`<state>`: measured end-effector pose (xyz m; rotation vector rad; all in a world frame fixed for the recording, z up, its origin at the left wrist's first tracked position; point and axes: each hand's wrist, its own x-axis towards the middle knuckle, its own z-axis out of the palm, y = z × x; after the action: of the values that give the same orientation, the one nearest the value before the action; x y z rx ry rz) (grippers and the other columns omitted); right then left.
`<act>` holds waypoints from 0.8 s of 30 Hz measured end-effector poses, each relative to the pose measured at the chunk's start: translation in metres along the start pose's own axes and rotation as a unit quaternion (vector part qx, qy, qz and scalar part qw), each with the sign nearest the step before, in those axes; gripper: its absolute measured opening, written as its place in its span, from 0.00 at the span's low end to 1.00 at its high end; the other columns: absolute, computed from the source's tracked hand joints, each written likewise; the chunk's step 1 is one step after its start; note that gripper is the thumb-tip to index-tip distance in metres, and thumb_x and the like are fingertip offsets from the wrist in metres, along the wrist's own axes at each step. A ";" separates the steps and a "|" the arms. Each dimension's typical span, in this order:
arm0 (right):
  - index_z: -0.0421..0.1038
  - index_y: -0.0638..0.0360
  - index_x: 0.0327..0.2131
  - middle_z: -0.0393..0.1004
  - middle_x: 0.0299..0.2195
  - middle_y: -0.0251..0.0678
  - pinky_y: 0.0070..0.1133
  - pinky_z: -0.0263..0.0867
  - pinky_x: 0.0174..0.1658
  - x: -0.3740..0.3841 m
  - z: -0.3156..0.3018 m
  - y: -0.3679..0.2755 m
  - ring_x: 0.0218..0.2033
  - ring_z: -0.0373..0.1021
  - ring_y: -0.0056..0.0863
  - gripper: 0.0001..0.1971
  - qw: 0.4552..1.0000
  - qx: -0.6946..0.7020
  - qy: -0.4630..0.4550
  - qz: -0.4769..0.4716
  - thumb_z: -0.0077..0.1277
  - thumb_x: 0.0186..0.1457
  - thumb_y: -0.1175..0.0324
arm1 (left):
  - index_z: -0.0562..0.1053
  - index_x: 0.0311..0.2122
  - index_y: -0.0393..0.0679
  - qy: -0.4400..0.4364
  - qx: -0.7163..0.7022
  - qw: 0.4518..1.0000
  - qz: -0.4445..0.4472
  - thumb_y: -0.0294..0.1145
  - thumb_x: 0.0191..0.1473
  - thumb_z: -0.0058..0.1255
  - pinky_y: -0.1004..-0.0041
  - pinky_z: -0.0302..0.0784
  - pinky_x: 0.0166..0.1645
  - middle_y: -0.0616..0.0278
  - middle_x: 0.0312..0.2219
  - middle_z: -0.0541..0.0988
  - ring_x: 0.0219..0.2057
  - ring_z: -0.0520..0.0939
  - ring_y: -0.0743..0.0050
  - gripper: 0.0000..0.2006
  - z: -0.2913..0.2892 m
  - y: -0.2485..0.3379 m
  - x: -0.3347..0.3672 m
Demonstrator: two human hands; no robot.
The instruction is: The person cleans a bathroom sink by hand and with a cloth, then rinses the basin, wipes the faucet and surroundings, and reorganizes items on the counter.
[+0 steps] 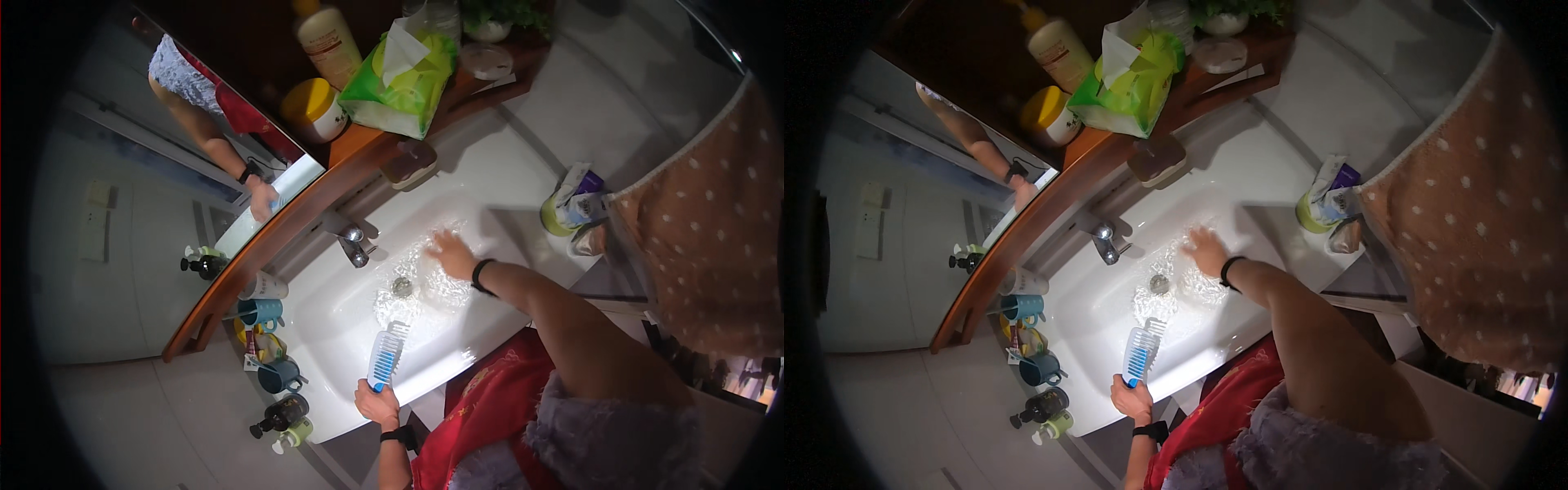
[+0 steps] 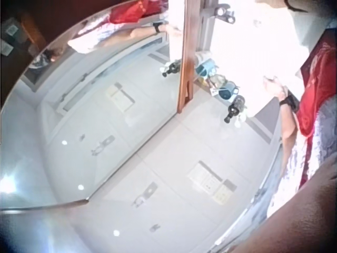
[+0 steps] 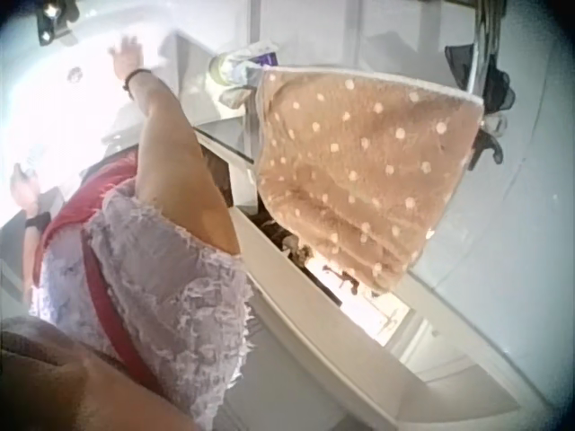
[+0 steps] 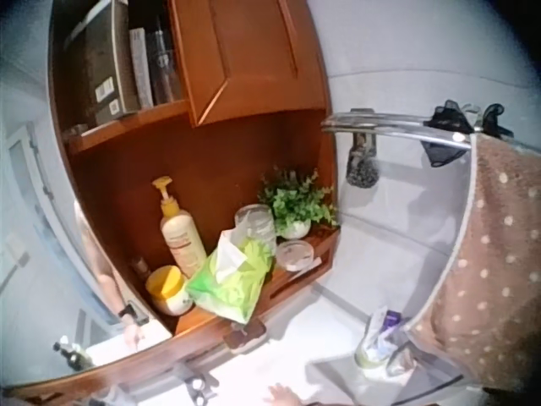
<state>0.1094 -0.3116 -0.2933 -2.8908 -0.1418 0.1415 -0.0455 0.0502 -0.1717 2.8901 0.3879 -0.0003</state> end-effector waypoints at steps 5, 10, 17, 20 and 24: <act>0.66 0.36 0.59 0.53 0.67 0.40 0.51 0.45 0.64 -0.021 0.008 -0.038 0.69 0.45 0.46 0.26 0.978 0.068 -0.127 -0.152 0.44 0.55 0.68 | 0.71 0.31 0.40 0.005 -0.004 1.000 0.001 0.27 0.38 0.57 0.51 0.67 0.41 0.47 0.27 0.74 0.33 0.75 0.42 0.11 0.000 -0.004 -0.004; 0.67 0.39 0.58 0.57 0.65 0.35 0.48 0.51 0.62 -0.028 -0.037 -0.027 0.66 0.52 0.40 0.23 0.991 -0.082 -0.094 0.038 0.47 0.57 0.62 | 0.70 0.31 0.40 0.004 0.003 1.000 0.006 0.28 0.39 0.57 0.50 0.68 0.40 0.46 0.27 0.75 0.32 0.75 0.41 0.12 -0.002 0.000 -0.005; 0.72 0.58 0.36 0.78 0.27 0.41 0.29 0.73 0.32 -0.086 -0.090 0.020 0.26 0.77 0.31 0.22 0.807 0.515 0.014 0.289 0.43 0.63 0.47 | 0.70 0.31 0.40 0.012 -0.001 1.000 0.011 0.30 0.40 0.57 0.51 0.68 0.40 0.46 0.25 0.74 0.31 0.75 0.41 0.12 -0.007 0.002 -0.003; 0.58 0.57 0.49 0.74 0.30 0.44 0.31 0.76 0.27 -0.117 -0.124 0.049 0.25 0.76 0.34 0.29 0.555 0.666 0.172 0.468 0.37 0.62 0.38 | 0.69 0.31 0.40 0.011 -0.003 1.000 0.011 0.29 0.39 0.57 0.52 0.69 0.40 0.45 0.26 0.75 0.32 0.76 0.41 0.12 -0.004 -0.003 -0.004; 0.56 0.57 0.55 0.72 0.31 0.45 0.30 0.78 0.26 -0.131 -0.149 0.083 0.22 0.76 0.37 0.31 0.462 0.665 0.329 0.486 0.39 0.63 0.39 | 0.69 0.31 0.40 0.001 0.002 1.000 0.007 0.29 0.40 0.58 0.52 0.69 0.41 0.45 0.27 0.75 0.33 0.76 0.40 0.12 -0.003 0.001 -0.003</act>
<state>0.0025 -0.4416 -0.1586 -0.9246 1.1808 -0.4716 -0.0480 0.0493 -0.1682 2.8972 0.3696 0.0053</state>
